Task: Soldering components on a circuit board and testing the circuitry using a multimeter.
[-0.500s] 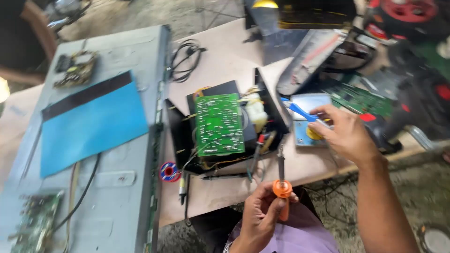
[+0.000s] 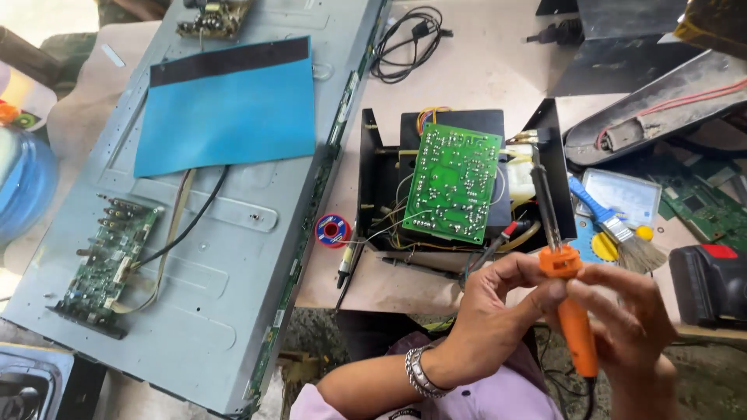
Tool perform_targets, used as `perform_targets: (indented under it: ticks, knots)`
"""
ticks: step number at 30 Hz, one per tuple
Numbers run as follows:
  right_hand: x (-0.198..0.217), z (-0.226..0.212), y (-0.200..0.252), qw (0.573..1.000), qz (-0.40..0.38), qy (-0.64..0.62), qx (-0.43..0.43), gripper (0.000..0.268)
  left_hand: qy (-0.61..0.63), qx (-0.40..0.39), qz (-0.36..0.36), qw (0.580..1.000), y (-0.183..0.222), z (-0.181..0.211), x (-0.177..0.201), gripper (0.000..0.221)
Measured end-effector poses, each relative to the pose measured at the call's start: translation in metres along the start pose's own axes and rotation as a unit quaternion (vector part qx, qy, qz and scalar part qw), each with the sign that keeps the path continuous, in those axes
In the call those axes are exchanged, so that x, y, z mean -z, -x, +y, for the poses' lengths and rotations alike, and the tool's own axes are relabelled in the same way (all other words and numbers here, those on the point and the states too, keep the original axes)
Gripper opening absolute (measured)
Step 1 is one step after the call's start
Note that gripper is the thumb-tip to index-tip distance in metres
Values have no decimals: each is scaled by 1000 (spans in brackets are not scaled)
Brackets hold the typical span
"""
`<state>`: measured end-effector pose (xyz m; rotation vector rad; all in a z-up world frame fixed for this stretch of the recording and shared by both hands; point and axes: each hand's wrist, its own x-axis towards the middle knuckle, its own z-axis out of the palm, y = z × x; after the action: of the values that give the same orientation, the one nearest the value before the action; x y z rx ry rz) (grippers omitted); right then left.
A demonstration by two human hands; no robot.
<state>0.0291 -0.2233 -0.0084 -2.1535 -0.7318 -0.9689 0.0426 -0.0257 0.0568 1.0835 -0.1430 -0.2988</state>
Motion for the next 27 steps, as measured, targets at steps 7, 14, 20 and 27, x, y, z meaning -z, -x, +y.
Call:
perform_targets:
  ticks: [7,14,20,27]
  knots:
    - [-31,19,-41,987,149,44,-47,44,-393,-378,61,836,11,58,53,17]
    - [-51,24,-96,920,117,-290,-236,31,-560,-315,176,746,-4,64,113,17]
    - [-45,20,-109,917,77,-287,-265,49,-491,-312,191,791,-15,78,113,14]
    - [-40,25,-115,858,20,-417,-300,45,-473,-330,197,793,-30,76,110,13]
